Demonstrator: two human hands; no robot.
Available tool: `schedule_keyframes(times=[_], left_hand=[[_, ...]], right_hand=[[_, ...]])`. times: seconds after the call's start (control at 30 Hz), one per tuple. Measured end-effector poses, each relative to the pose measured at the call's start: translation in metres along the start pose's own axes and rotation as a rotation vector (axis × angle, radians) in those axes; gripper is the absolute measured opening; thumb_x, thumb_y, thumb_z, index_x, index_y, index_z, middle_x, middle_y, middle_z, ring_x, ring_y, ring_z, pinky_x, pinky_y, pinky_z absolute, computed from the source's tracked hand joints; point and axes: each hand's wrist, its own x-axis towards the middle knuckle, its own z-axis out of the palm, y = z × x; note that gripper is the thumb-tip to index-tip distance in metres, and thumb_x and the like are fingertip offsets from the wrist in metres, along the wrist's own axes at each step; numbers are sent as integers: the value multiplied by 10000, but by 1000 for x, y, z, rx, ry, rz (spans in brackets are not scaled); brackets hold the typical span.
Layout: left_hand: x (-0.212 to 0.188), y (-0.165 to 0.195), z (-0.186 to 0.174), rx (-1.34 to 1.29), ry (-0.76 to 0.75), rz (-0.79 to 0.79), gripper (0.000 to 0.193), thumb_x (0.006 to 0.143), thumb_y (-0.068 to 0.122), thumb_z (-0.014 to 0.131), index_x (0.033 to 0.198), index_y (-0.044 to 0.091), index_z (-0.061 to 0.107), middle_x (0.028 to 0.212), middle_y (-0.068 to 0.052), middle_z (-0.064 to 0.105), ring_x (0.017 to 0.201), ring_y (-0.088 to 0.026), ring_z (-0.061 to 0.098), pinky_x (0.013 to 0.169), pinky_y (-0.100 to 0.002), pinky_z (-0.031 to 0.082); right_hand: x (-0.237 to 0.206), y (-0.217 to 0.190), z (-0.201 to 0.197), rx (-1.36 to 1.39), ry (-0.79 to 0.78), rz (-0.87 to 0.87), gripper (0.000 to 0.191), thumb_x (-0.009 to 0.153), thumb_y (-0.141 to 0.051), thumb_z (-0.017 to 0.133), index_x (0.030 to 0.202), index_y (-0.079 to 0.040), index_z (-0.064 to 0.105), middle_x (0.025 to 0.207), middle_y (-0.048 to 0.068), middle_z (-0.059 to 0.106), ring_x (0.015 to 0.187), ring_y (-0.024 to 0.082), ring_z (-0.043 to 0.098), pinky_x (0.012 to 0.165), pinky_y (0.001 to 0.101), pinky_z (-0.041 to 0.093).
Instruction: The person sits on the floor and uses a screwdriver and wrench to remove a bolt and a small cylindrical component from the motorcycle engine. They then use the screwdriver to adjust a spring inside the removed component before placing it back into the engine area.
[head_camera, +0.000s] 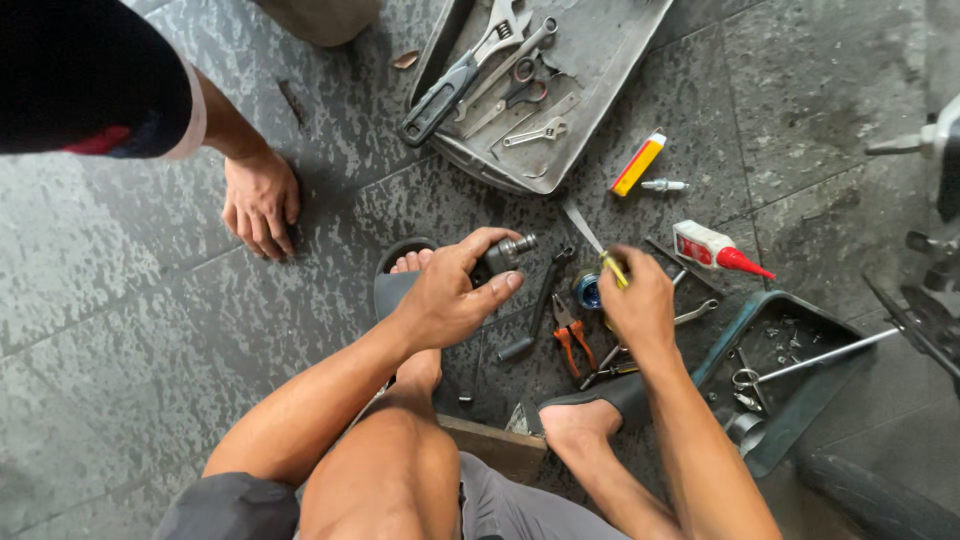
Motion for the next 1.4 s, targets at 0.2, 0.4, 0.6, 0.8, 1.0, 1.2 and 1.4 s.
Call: schedule_keyframes(times=[0.2,0.4,0.6,0.8,1.0,1.2,1.4], left_hand=[[1,8,1,-82,-68,-64,393,911,197,737,1252,33,631,818,-67,672,721,-118,575,682,-287,503],[-3,4,-1,-140,-30,28,392,934,189,724,1270,21,609,978,-55,721,857,-105,644,790,-282,534],[-2,-1,-1,-23,11,-58,423,910,218,741,1266,20,629,957,-76,691,848,-142,613,784,-300,517],[-1,-7,12,-37,52,-225,452,925,242,707,1312,35,595,932,-60,663,797,-149,574,754,-303,496],[3,-7,27,-148,49,-79,431,980,201,680,1342,3,557,1009,-52,668,924,-110,583,833,-276,499],[1,1,32,-214,22,-108,443,961,193,715,1317,-16,553,1008,-56,695,932,-92,594,822,-268,510],[2,1,32,-243,-1,-128,436,949,188,732,1296,-15,562,1013,-60,708,936,-94,607,821,-271,519]], right_hand=[[-19,-64,-5,152,-7,-7,210,853,-115,754,1039,-29,707,949,157,677,836,317,704,726,395,561],[-31,-65,64,219,82,-169,198,887,-95,726,1058,-19,662,986,195,630,888,357,661,745,423,540],[-26,-30,101,295,145,54,110,1007,-108,645,1070,-20,662,983,170,718,902,319,722,790,396,571],[-26,-50,52,1258,350,299,178,1093,-160,559,1142,1,619,1108,214,702,921,279,749,825,424,645],[-61,-114,11,1327,444,67,189,1087,-145,565,1198,6,591,1172,238,704,1007,329,755,915,466,645],[-73,-126,12,1266,493,23,202,1085,-105,613,1226,40,606,1223,255,690,1074,349,738,994,477,626],[-73,-126,10,1211,474,4,196,1087,-100,595,1228,35,602,1226,248,689,1088,338,736,1001,470,624]])
